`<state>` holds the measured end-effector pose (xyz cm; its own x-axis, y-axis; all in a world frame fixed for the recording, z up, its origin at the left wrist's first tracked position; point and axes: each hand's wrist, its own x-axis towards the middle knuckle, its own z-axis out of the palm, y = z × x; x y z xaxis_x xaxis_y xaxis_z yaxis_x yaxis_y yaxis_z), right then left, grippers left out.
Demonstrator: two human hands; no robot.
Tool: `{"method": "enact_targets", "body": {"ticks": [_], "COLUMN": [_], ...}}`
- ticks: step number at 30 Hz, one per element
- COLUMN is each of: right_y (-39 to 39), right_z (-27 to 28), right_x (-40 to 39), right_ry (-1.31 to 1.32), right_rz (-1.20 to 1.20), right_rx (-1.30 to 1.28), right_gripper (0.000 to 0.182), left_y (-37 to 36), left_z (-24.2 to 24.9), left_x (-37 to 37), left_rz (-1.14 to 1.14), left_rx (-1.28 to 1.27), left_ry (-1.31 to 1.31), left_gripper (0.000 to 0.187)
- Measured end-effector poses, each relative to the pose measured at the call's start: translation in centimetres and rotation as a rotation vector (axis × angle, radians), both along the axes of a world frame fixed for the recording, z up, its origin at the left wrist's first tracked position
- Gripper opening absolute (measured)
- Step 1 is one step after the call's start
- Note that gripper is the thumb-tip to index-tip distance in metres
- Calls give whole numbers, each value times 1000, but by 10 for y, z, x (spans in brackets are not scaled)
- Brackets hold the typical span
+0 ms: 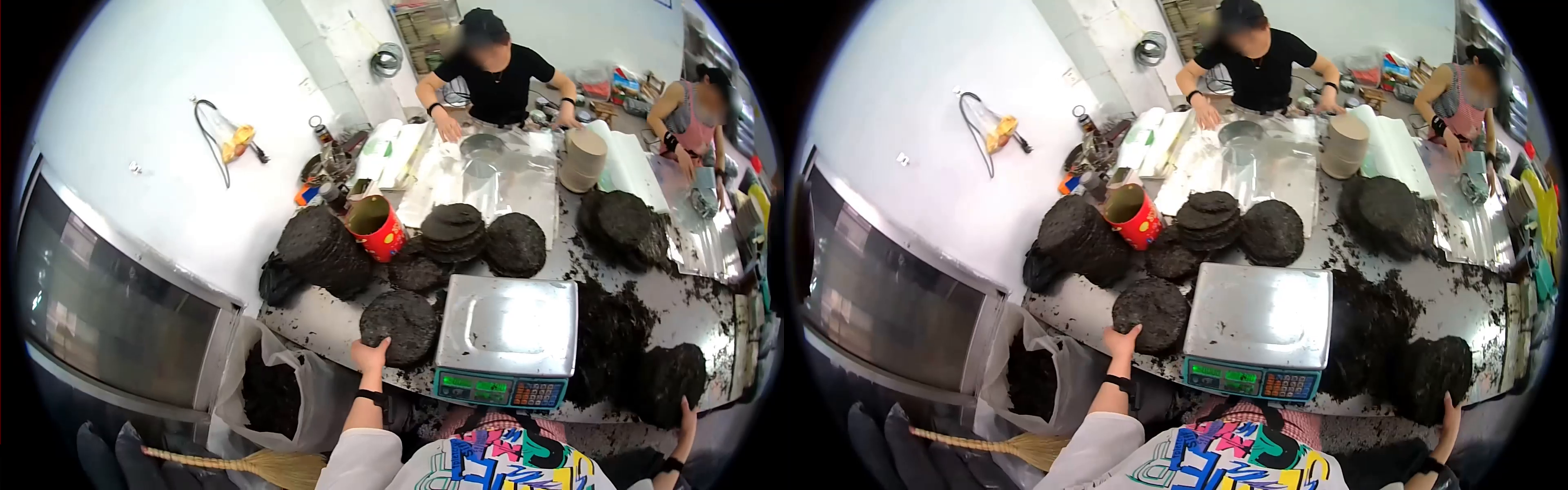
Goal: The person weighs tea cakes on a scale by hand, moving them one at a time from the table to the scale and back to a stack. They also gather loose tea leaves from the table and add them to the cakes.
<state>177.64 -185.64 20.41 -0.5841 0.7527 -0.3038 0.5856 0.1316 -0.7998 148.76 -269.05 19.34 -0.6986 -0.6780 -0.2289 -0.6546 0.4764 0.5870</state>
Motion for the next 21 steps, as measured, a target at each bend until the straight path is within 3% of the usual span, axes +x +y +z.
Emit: {"method": "enact_targets", "body": {"ticks": [3, 5, 6, 7, 8, 10, 12, 13, 14, 15, 16, 17, 18, 19, 21], "right_y": [10, -32, -39, -38, -35, -52, -92, -110, -109, -133, -186, -210, -253, -296, -336], "right_z": [-20, 34, 37, 34, 31, 55, 99, 113, 100, 97, 141, 140, 147, 136, 111], "right_x": [15, -14, -24, -23, -17, -23, -45, -56, -64, -85, -109, -127, -148, -164, -189], "right_ry": [-162, -380, -578, -522, -473, 51, 549, 531, 542, 532, 308, 276, 310, 482, 715], "right_rz": [-19, -57, -115, -108, -104, -166, -289, -265, -267, -207, 56, 304, 323, 346, 783], "right_rx": [292, 490, 741, 876, 1011, 760, -31, -122, -231, 6, 182, 316, 104, 231, 801], "right_gripper": [59, 58, 57, 56, 55, 49, 47, 48, 50, 48, 44, 35, 30, 32, 43], "left_y": [23, 1, -8, -22, -12, 11, 66, 89, 111, 138, 165, 180, 209, 224, 240], "left_z": [34, 15, -3, -20, -1, 18, 42, 45, 33, 36, 40, 13, 37, 34, 25], "left_x": [5, 12, 11, 10, 10, 7, 3, 0, -3, -7, -8, -12, -8, -9, -14], "left_rz": [51, 182, 236, 336, 423, 228, 124, -18, -175, -263, -342, -442, -496, -551, -590], "left_rx": [-5, 622, 958, 1192, 1191, 1163, 1023, 947, 692, 656, 617, 450, 393, 400, 469], "left_ry": [70, 510, 716, 727, 674, 565, 406, 283, 214, 219, 232, 305, 360, 362, 383], "left_gripper": [67, 62, 60, 53, 53, 63, 74, 79, 75, 72, 69, 63, 62, 61, 50]}}
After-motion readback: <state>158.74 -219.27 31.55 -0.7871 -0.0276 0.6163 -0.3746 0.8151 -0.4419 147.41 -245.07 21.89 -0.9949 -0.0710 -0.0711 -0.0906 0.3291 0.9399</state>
